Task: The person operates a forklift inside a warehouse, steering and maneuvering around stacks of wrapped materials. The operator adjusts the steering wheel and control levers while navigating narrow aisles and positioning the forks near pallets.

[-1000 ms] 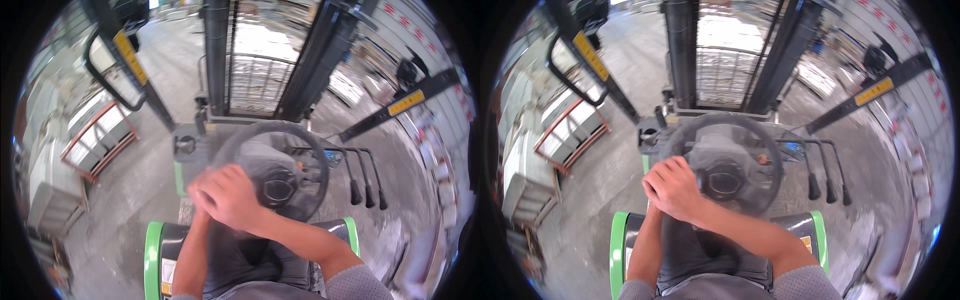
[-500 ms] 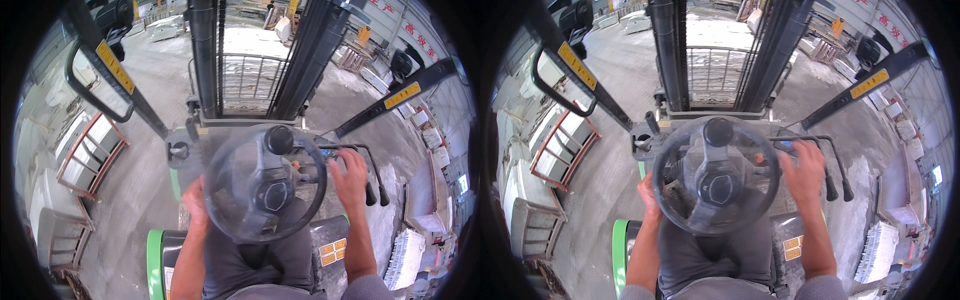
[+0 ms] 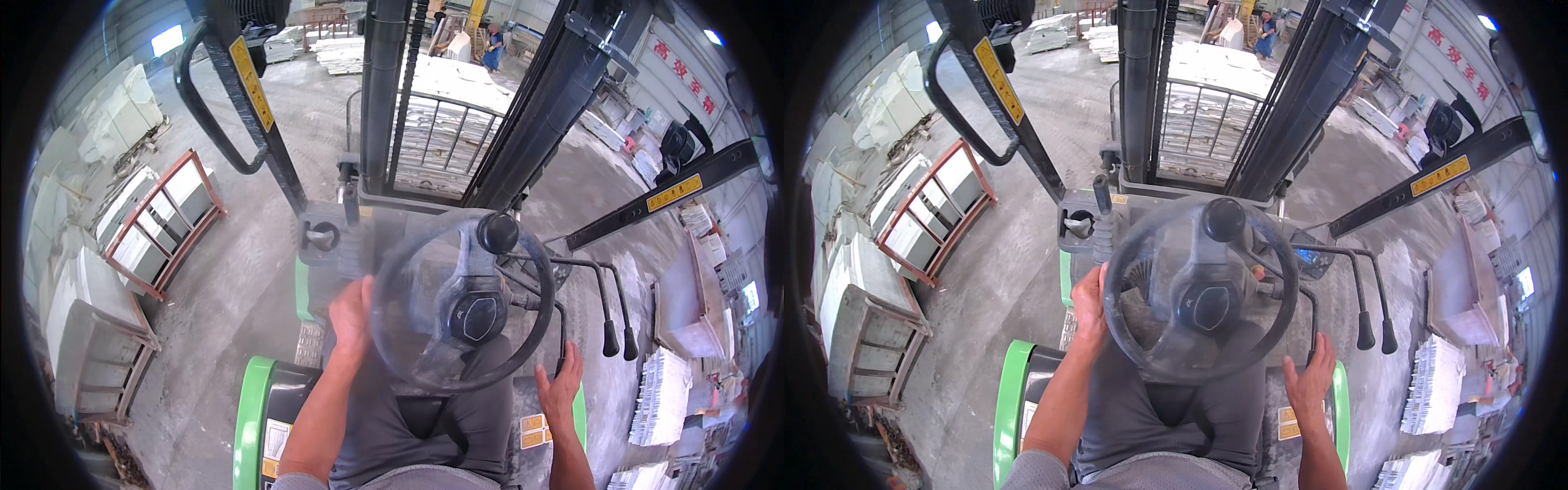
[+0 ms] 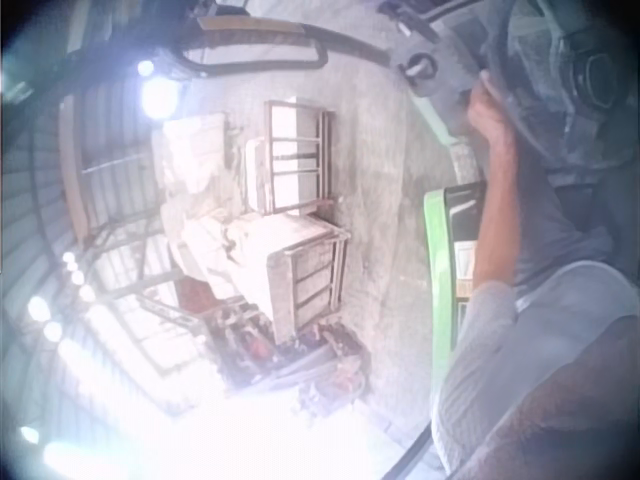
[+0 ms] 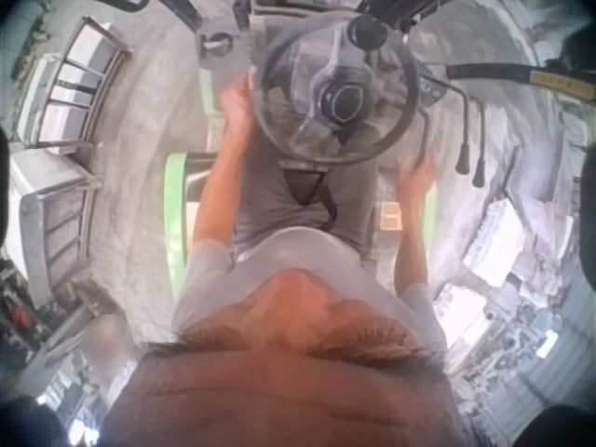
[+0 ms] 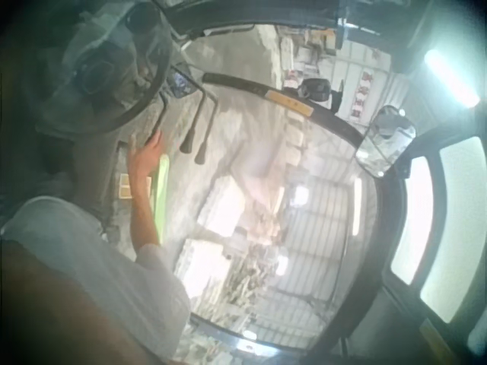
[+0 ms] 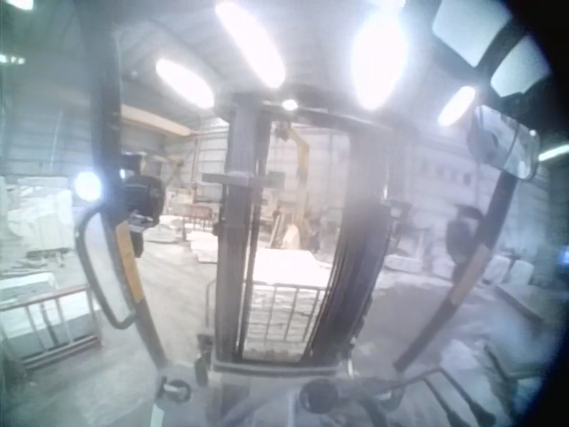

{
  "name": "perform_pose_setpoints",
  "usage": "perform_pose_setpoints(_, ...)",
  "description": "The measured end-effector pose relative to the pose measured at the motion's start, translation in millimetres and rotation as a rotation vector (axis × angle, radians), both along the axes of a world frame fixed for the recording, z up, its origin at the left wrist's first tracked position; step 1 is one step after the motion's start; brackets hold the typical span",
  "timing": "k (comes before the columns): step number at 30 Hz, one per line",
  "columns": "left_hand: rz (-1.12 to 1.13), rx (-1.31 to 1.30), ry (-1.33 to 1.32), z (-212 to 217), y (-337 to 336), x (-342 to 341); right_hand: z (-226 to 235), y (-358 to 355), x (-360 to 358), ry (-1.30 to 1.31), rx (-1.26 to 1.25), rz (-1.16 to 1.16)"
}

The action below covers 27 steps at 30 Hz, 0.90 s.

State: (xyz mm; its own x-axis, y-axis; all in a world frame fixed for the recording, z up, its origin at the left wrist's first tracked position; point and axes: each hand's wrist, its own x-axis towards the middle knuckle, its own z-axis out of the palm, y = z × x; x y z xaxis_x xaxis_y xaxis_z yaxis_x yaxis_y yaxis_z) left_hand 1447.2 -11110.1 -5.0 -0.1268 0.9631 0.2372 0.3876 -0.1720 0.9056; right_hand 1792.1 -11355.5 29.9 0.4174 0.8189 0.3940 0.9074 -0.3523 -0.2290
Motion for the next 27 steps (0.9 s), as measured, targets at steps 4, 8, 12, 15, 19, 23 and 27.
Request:
perform_pose_setpoints(4,0.025,-0.133,-0.225,-42.7,-13.7,-53.1,-7.1,-8.7,-23.1,0.058,0.104,-0.007)
perform_pose_setpoints(8,0.253,-0.276,0.125,-130.2,-66.3,-166.3,13.3,-12.7,-54.3,0.012,0.150,-0.029)
perform_pose_setpoints(12,0.435,-0.486,0.574,-212.1,-164.1,-291.0,64.0,12.7,-80.3,-0.159,0.478,0.175)
perform_pose_setpoints(15,0.440,-0.689,0.695,-234.0,-242.4,-349.5,111.2,64.2,-98.6,-0.146,0.467,0.272)
perform_pose_setpoints(19,0.358,-0.823,0.836,-232.6,-309.4,-333.9,161.4,131.9,-121.5,-0.120,0.442,0.645)
perform_pose_setpoints(23,0.427,-0.587,0.842,-233.1,-304.9,-287.3,183.1,216.0,-86.5,-0.354,0.259,0.735)
perform_pose_setpoints(27,0.457,-0.584,0.873,-220.2,-296.4,-275.8,168.6,219.5,-19.9,-0.053,0.187,0.333)
